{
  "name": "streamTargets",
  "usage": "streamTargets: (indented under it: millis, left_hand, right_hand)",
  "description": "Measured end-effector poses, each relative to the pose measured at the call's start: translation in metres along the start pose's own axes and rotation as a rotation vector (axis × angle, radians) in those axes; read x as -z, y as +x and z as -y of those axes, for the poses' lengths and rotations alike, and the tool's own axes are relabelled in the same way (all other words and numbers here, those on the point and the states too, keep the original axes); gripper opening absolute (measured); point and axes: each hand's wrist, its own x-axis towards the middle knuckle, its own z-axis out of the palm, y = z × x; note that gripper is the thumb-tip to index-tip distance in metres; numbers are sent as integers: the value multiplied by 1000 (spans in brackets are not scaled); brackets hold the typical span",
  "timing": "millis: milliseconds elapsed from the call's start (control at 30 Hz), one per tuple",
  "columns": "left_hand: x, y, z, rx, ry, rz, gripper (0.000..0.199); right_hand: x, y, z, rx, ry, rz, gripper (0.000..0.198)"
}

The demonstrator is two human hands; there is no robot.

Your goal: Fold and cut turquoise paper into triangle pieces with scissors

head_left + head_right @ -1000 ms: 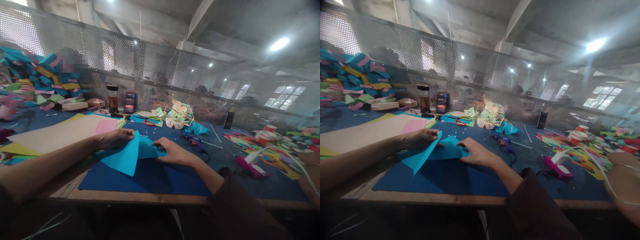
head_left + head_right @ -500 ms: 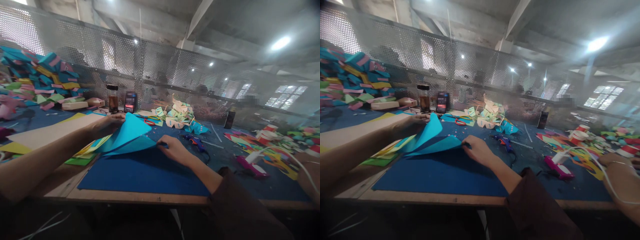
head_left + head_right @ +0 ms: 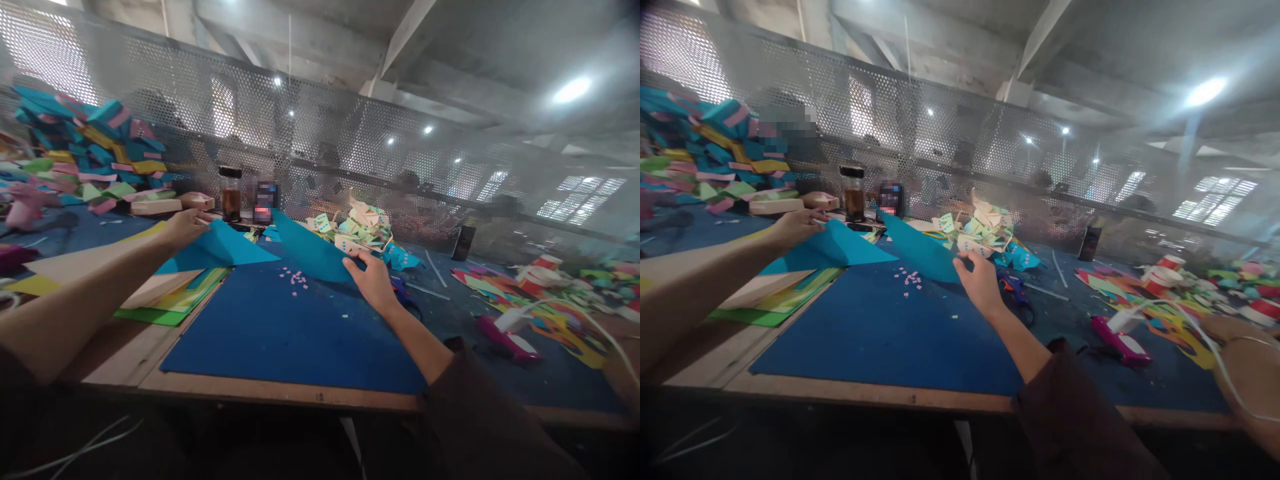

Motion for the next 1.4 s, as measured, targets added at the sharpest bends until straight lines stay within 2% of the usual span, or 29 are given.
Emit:
streamTargets:
  millis: [233,333,400,500,600,700,800,867,967,1067,1167,1267,1400]
  left_hand:
    - [-1,-9,-2,-96,350,-67,38]
    - [-13,-19,-15,-183,387,-125,37]
    - [-24,-30,-29,-297,344,-133,34]
    - [-42,-51,-51,-368,153,22,31]
    - [-59,-74,-66,-332,-90,255,37]
    - [-72,-90,-69,-283,-164,443,53]
    - [-78,-95,-67,-248,-241,511,73]
    - [-78,-94,-66,-259,-229,540,77]
    - [-75,-93,-63,-350,-164,575,77]
    - [-73,-91,-60,-381,-111,576,58]
    - [-76,-88,-57,-294,-120,509,39]
    - [-79,-87,-61,-282,-138,405,38]
    - [-79,-88,-72,-434,-164,355,41]
  right_hand:
    - [9,6,-1,-8,21,-133,27]
    - [11,5,4,14,7,-174,26]
    - [12,4,9,49,-9,-197,25]
    - [12,2,14,120,-44,-219,22]
    - [11,1,17,182,-71,-206,19]
    - [8,-1,17,247,-84,-161,19]
    - [6,-5,19,326,-109,-99,20]
    - [6,-7,22,393,-135,-66,20]
    - [5,-10,24,497,-176,-44,19]
    - [4,-10,23,570,-202,-56,17]
    - [2,-9,21,596,-216,-73,15]
    - [2,-9,22,599,-226,-80,14]
    - [5,-9,23,610,-266,-101,15]
